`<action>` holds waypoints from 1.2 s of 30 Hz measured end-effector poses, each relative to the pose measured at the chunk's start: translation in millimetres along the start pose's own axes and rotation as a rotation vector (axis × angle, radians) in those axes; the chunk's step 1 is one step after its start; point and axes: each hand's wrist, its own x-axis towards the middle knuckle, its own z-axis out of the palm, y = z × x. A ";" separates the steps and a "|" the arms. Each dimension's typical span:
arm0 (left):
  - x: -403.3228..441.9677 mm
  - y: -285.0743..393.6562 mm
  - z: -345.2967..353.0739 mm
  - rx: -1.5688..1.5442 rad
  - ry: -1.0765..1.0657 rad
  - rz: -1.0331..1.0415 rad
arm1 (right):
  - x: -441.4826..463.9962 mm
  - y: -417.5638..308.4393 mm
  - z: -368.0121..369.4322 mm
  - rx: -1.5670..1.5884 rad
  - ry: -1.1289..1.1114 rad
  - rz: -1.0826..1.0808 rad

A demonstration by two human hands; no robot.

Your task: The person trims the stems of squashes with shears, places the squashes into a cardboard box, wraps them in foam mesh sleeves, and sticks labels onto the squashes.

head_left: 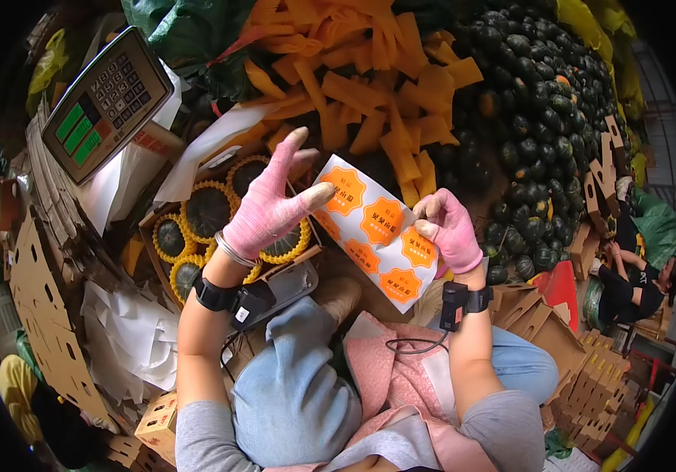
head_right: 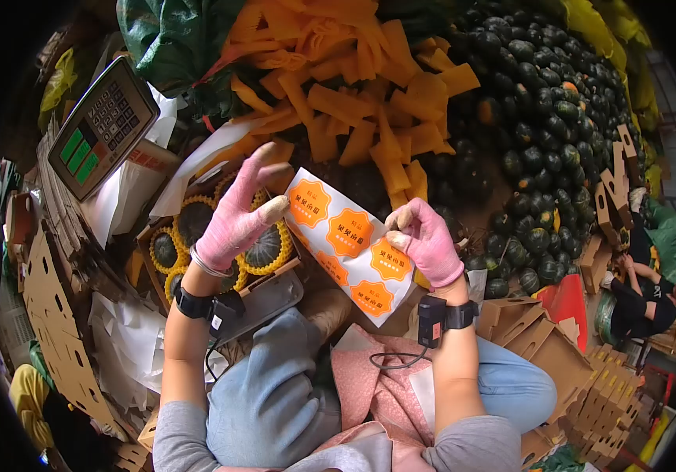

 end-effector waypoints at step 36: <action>-138.3 -132.0 16.3 -0.539 -0.715 -0.467 | 56.5 11.6 124.3 -0.347 -0.504 0.197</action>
